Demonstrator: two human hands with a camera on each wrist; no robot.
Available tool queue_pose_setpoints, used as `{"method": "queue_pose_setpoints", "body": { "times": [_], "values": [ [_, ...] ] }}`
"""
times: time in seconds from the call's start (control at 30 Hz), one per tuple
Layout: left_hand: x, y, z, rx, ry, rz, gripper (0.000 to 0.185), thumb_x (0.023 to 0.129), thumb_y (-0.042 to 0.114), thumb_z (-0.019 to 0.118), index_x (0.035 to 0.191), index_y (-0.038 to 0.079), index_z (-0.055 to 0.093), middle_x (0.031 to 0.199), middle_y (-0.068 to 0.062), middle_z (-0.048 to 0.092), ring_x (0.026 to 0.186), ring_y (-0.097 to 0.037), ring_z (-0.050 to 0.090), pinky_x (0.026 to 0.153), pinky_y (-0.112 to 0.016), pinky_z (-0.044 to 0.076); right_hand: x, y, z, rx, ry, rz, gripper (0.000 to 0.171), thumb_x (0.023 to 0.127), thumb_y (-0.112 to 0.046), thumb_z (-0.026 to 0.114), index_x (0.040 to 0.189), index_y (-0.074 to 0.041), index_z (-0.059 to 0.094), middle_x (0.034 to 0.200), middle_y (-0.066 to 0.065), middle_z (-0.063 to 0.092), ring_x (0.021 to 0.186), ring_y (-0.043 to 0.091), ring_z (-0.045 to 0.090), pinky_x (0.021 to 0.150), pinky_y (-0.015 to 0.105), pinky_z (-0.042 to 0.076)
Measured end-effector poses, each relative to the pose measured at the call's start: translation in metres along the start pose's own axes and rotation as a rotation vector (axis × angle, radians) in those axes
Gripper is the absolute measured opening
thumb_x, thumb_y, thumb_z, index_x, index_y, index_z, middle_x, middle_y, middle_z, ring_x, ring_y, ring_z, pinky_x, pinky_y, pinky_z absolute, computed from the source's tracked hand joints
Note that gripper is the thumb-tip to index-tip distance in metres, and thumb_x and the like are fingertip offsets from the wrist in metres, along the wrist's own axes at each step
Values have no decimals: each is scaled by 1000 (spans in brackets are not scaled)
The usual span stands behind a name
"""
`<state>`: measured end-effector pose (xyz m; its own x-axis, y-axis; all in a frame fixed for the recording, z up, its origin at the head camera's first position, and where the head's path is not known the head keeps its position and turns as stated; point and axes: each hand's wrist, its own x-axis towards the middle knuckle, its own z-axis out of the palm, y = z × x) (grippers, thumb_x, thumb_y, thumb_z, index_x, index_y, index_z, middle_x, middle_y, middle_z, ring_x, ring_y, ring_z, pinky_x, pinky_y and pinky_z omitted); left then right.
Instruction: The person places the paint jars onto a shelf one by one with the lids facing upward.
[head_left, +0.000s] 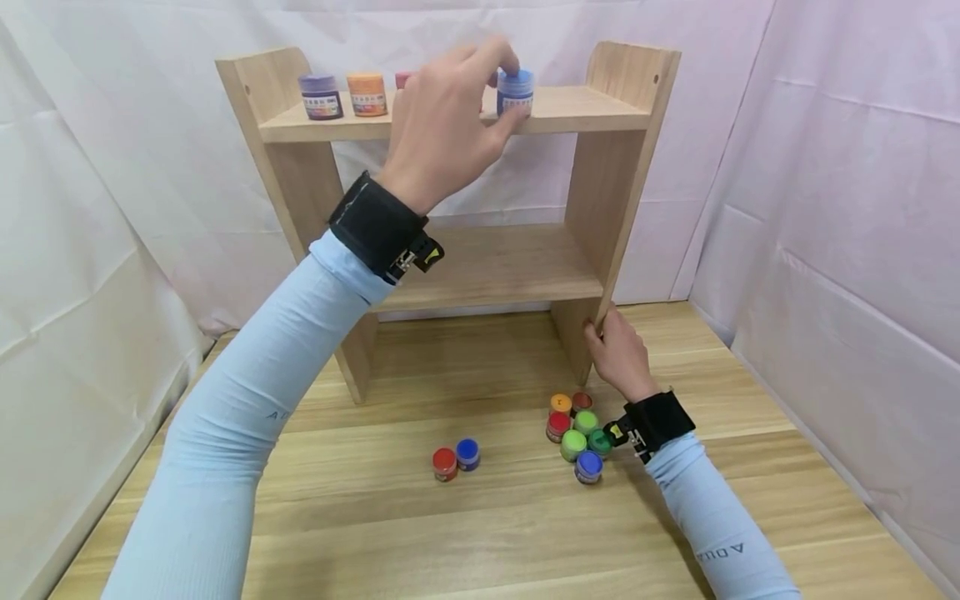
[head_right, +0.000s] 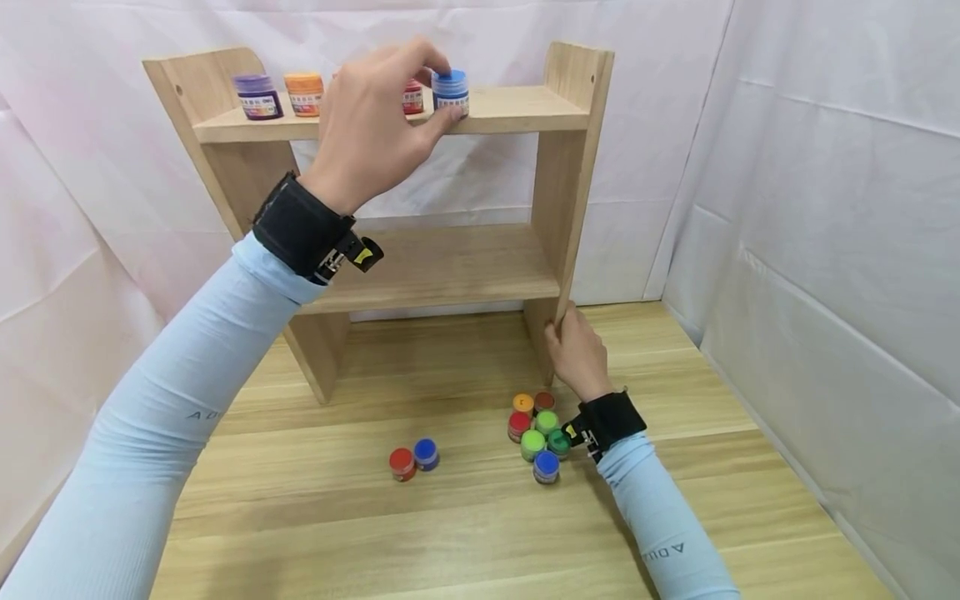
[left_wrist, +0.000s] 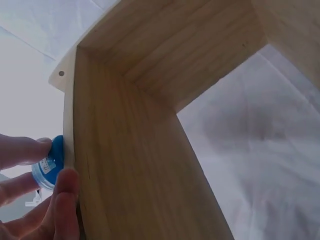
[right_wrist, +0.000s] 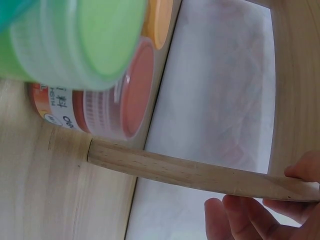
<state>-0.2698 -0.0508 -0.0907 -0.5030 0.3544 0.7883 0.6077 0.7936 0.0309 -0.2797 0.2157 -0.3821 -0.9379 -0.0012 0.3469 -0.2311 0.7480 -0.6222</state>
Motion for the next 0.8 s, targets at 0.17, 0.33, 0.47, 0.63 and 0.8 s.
{"method": "queue_pose_setpoints", "body": {
  "times": [0.17,0.33,0.47,0.63,0.8],
  "values": [
    [3,2,-1,59,-6,-31,42,102,42,61,135,17,67,134,-2,68,102,-23,66,64,-26,29,1,-2,-2,-7,1,3,54,108,-28,42,154,-1,36,142,29,56,116,47,68,83,61,58],
    [3,3,0,91,9,-11,38,104,36,58,136,17,66,131,-5,71,96,-25,66,63,-26,28,1,-2,-2,-12,-3,11,54,108,-28,42,154,-2,36,143,29,55,118,47,67,85,61,57],
    [4,4,2,105,1,-1,38,105,33,55,135,14,68,130,-7,70,100,-26,69,65,-25,30,1,-3,-2,-16,-6,16,55,108,-28,41,155,-2,35,144,29,55,119,47,66,86,61,57],
    [4,4,2,113,-11,5,40,104,31,52,136,12,67,128,-9,69,98,-27,69,64,-26,31,1,-3,-2,-12,-7,13,55,107,-28,41,156,-2,34,145,29,54,119,47,66,84,61,58],
    [4,5,2,134,-29,12,42,104,32,52,138,13,67,126,-9,69,96,-27,69,63,-27,31,0,-3,-2,-9,-2,7,55,107,-28,41,156,-2,35,145,29,54,118,47,67,83,61,58]
  ]
}}
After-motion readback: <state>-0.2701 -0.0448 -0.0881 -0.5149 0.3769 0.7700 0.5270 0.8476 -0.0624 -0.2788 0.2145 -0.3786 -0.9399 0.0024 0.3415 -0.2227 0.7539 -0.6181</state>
